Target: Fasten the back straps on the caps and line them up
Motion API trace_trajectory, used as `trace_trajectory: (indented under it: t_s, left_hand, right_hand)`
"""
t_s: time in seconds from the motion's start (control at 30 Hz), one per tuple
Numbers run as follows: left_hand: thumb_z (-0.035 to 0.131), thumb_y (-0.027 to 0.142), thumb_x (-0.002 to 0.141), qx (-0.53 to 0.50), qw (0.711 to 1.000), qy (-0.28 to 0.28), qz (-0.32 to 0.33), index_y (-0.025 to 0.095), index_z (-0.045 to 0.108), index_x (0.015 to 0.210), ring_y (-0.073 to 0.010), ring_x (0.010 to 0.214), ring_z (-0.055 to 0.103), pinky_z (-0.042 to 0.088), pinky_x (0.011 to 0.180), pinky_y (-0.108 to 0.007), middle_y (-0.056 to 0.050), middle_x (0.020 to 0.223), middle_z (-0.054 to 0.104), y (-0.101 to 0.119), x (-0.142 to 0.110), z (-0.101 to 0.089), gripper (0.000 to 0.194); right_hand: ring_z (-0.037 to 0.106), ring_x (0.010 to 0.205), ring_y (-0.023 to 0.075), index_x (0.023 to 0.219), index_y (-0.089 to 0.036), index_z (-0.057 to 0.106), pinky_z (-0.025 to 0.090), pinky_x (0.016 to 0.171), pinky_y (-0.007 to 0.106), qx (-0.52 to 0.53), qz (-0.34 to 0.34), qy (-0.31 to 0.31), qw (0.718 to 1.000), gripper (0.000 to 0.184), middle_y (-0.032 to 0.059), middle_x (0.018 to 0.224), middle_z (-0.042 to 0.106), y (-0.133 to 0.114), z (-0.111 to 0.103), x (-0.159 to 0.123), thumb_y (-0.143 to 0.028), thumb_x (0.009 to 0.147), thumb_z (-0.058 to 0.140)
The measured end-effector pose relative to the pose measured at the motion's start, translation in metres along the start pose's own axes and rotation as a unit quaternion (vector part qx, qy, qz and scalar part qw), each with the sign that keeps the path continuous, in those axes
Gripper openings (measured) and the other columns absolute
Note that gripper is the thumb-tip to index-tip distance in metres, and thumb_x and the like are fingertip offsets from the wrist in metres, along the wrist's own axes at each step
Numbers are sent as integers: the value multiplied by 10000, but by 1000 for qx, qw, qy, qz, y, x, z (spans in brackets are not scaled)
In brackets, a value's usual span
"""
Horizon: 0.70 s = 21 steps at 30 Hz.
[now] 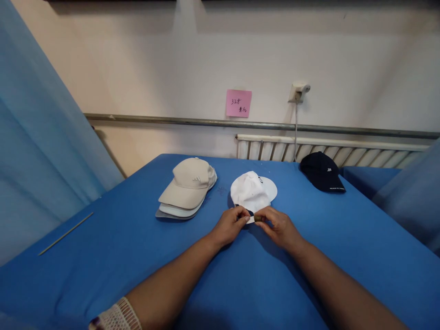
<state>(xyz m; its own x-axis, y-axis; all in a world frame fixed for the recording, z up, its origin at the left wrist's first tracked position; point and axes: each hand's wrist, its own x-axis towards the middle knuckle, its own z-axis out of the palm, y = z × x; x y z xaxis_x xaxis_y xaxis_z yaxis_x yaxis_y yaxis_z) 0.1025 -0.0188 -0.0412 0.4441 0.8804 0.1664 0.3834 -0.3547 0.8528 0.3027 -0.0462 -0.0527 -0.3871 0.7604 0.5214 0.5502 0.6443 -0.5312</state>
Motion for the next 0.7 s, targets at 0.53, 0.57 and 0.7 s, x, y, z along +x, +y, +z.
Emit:
trace_trajectory:
  t_s: [0.53,0.57,0.7]
  left_hand:
    - [549,247,842,86,994,51,36,184,598,844,-166,810,584,415,783,-300,-13,843,667,6,-3,9,79]
    - [548,257,847,86,994,52,37,186,602,860,-169,819,585,414,792,-306,-15,851,670,6,-3,9,90]
    - [542,281,865,103,993,36,42,203,621,944,-183,868,583,394,857,-340,-20,890,679,10,-5,8,136]
  right_hand:
    - [606,738,163,999,-227,628,485,705,304,102,78,4,992,148,21,825,648,0,8,-1,-269,871,567]
    - [617,744,163,993,-223,631,493,712,307,134,99,12,986,153,21,827,661,2,9,-1,-286,875,558]
    - [652,766,166,928,-204,631,519,735,316,254,169,41,951,171,25,835,693,9,15,-1,-344,869,552]
